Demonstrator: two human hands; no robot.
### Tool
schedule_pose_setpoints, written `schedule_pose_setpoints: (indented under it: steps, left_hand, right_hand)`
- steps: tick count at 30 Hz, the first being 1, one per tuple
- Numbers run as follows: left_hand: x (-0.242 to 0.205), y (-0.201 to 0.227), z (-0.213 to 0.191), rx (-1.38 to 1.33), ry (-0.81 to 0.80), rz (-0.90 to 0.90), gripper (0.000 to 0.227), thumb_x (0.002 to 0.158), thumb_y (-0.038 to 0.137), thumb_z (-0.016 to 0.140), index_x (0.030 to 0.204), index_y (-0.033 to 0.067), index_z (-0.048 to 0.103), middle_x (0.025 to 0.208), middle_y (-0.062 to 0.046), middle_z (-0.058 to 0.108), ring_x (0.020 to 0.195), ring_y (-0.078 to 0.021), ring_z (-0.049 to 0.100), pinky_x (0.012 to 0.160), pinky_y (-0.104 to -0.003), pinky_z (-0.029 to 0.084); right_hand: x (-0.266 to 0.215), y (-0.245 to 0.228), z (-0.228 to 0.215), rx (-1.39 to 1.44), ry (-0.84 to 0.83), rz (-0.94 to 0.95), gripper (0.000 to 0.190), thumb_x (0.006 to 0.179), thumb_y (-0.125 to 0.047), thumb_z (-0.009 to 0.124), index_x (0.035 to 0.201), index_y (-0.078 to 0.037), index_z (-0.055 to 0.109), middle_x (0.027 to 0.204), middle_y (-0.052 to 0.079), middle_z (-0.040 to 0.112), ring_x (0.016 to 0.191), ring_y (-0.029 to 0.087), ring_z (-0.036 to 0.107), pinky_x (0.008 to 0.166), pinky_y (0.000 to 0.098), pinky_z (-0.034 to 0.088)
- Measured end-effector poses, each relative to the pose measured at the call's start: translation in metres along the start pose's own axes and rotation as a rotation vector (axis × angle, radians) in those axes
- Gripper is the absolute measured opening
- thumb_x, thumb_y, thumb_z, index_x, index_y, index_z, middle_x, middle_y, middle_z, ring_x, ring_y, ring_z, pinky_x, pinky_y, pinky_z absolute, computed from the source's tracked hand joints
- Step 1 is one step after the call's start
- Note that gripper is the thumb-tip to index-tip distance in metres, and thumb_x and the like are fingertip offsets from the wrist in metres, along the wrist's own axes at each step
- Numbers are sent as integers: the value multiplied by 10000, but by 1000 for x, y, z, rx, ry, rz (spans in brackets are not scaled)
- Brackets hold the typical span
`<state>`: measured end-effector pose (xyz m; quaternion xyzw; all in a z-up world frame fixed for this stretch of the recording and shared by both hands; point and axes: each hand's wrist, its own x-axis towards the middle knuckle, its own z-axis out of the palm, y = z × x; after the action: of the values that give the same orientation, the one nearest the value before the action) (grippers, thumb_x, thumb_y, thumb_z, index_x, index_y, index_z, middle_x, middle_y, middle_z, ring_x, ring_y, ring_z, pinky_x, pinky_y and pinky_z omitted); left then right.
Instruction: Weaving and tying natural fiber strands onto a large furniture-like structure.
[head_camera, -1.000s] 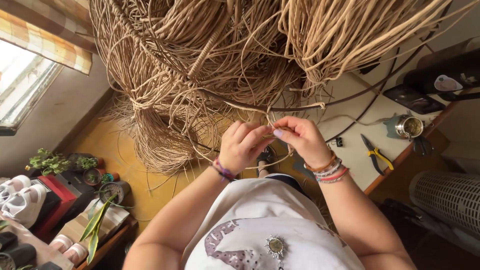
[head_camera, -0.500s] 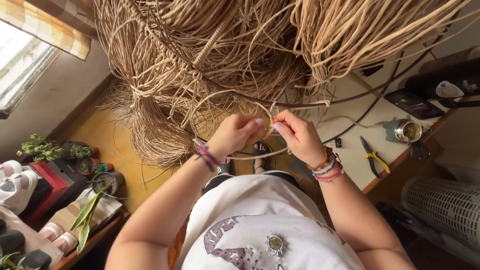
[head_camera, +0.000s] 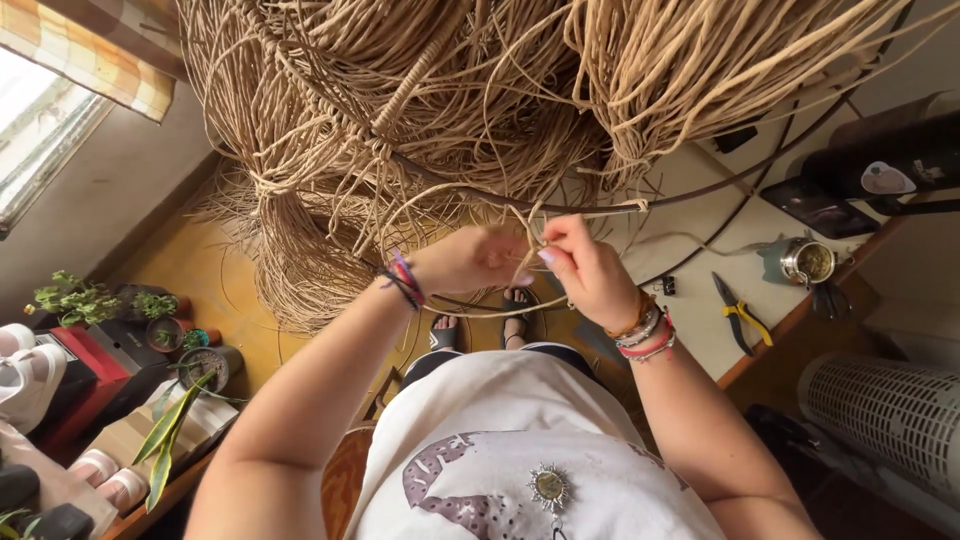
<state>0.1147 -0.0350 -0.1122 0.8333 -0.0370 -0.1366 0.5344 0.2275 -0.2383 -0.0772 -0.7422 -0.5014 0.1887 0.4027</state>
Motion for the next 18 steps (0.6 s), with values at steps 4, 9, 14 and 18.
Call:
schedule_pose_setpoints:
  steps: [4,9,14,18]
  left_hand:
    - [4,4,11,-200,105,153,190,997,205,613,920,70,724,741,-94,700,735,-244,667,733,-399,549]
    - [-11,-3,5,-308,-187,42,217,1010,236,582,1022,113,760,842,-48,767,822,-231,662,847,-386,528]
    - [9,-1,27,-735,61,85,242,1049,215,548,925,94,717,709,0,686,607,-45,551,591,-184,468]
    - [-8,-10,15,-537,-232,133,309,1028,293,582,841,145,780,628,47,633,592,-47,498,593,-206,441]
  right_hand:
    - [-5,15,-1,49,110,18,74,1004,-115,626,1070,-84,616,711,90,727,618,245,685,590,348,555]
    - [-4,23,5,76,160,-13,40,958,-116,700,992,-94,701,668,61,710,587,219,661,565,321,545]
    - [-7,37,7,321,146,86,43,939,-58,713,939,-19,695,609,95,651,431,107,581,400,230,483]
    - [-6,30,7,417,145,118,43,935,-19,699,941,19,681,609,116,637,382,109,591,336,214,480]
